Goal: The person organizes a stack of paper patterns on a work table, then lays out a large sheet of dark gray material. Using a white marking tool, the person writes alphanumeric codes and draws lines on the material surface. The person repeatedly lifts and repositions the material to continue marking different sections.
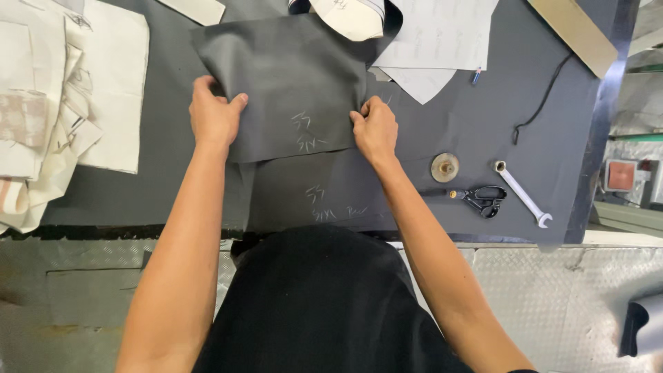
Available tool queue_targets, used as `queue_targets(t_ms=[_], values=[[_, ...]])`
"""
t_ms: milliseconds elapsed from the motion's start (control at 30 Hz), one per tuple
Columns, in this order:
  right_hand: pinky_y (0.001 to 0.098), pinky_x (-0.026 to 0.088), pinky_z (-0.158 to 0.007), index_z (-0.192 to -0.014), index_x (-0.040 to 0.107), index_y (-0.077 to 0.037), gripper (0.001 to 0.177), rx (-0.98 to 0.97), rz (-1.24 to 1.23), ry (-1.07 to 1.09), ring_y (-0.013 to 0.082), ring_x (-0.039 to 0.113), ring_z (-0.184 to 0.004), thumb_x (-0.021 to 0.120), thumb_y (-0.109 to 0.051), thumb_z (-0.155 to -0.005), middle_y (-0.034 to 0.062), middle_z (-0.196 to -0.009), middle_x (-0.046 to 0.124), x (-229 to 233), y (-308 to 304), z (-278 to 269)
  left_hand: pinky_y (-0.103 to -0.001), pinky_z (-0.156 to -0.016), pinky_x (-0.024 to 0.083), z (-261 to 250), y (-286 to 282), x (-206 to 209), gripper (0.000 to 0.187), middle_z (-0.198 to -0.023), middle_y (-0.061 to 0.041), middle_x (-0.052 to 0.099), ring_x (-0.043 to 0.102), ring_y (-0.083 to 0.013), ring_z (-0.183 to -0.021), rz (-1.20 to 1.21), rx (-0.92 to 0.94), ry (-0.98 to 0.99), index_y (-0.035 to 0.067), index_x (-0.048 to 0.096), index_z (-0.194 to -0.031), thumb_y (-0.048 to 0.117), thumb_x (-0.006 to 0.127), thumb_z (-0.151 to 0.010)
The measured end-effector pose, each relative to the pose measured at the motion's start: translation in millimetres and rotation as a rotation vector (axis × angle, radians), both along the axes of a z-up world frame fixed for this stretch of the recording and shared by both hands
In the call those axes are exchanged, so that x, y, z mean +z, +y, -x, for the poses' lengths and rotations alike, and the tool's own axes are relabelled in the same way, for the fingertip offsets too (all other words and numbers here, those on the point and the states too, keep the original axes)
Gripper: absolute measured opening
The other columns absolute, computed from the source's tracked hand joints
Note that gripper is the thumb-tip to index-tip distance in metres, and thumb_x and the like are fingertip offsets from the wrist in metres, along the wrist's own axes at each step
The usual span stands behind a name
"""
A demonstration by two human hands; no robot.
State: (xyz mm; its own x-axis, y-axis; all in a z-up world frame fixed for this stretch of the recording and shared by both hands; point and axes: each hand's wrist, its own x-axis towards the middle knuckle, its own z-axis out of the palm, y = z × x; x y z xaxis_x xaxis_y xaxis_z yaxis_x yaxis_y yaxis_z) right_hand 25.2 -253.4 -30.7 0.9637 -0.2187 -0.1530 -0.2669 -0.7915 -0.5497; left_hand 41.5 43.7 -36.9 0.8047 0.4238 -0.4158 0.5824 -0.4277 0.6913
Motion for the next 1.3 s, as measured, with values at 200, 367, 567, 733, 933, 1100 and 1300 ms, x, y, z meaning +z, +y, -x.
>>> queue_targets(t_ms=[200, 367, 567, 733, 933, 1100, 1300], values=[[0.0435, 0.051, -0.069, -0.086, 0.06, -0.003, 0.023, 0.077, -0.083, 0.022, 0.0344, 0.066, -0.074, 0.075, -0.019, -0.084, 0.0155, -0.078, 0.066, 32.9, -29.2, 42.8, -0.045, -0.093, 0.053, 32.4, -4.0, 27.9, 0.041, -0.113, -0.022, 0.069, 0.066, -0.0362, -0.106, -0.144, -0.273, -0.017, -0.001, 0.066, -0.111, 0.033, 0.077, -0.091], [0.0478, 0.052, -0.082, -0.109, 0.063, -0.007, 0.04, 0.042, 0.1, 0.101, 0.0371, 0.066, -0.098, 0.079, -0.03, -0.081, 0.0151, -0.112, 0.061, 55.6, -48.6, 123.3, -0.059, -0.092, 0.042, 122.2, -20.7, 45.8, 0.086, -0.14, -0.023, 0.044, 0.045, -0.0433, -0.127, -0.347, -0.314, 0.046, 0.007, 0.042, -0.148, 0.035, 0.086, -0.079], [0.0572, 0.05, -0.086, -0.129, 0.048, 0.006, 0.084, -0.133, 0.153, 0.208, 0.0464, 0.056, -0.113, 0.089, -0.04, -0.072, 0.022, -0.129, 0.041, 50.7, -33.4, 116.6, -0.051, -0.101, 0.046, 138.2, -40.0, 31.0, 0.107, -0.143, -0.031, 0.037, 0.046, -0.0491, -0.124, -0.181, -0.13, 0.072, 0.0, 0.024, -0.153, 0.032, 0.088, -0.074], [0.0527, 0.051, -0.086, -0.115, 0.061, 0.003, 0.057, -0.082, 0.151, 0.197, 0.0416, 0.059, -0.11, 0.084, -0.032, -0.077, 0.0196, -0.12, 0.051, 29.3, -18.1, 107.9, -0.051, -0.098, 0.05, 114.5, -43.9, 22.2, 0.073, -0.126, -0.026, 0.067, 0.062, -0.0461, -0.119, -0.087, -0.138, 0.127, 0.004, 0.05, -0.14, 0.027, 0.083, -0.08], [0.0464, 0.052, -0.084, -0.111, 0.064, 0.004, 0.05, -0.153, -0.025, 0.179, 0.0394, 0.062, -0.096, 0.081, -0.031, -0.08, 0.0196, -0.111, 0.054, 20.3, -9.5, 112.0, -0.052, -0.095, 0.052, 93.6, -20.9, 35.7, 0.057, -0.119, -0.022, 0.071, 0.065, -0.0428, -0.114, -0.253, -0.284, 0.051, 0.007, 0.059, -0.136, 0.027, 0.076, -0.086], [0.043, 0.051, -0.08, -0.11, 0.071, -0.005, 0.028, -0.291, 0.006, -0.069, 0.0328, 0.064, -0.09, 0.071, -0.027, -0.092, 0.0145, -0.102, 0.059, 33.9, -35.3, 101.2, -0.054, -0.091, 0.045, 58.6, -9.3, 45.2, 0.061, -0.129, -0.02, 0.056, 0.054, -0.0394, -0.118, -0.495, -0.341, -0.109, 0.008, 0.056, -0.141, 0.023, 0.075, -0.084], [0.0329, 0.054, -0.065, -0.139, 0.057, -0.014, 0.043, -0.368, -0.497, 0.046, 0.0188, 0.063, -0.063, 0.053, -0.011, -0.096, 0.0087, -0.075, 0.063, 30.5, -46.0, 83.6, -0.05, -0.099, 0.045, -41.8, -45.9, 33.2, 0.05, -0.129, -0.016, 0.057, 0.053, -0.0372, -0.124, -0.287, -0.407, -0.372, 0.012, 0.059, -0.138, 0.014, 0.07, -0.089]])
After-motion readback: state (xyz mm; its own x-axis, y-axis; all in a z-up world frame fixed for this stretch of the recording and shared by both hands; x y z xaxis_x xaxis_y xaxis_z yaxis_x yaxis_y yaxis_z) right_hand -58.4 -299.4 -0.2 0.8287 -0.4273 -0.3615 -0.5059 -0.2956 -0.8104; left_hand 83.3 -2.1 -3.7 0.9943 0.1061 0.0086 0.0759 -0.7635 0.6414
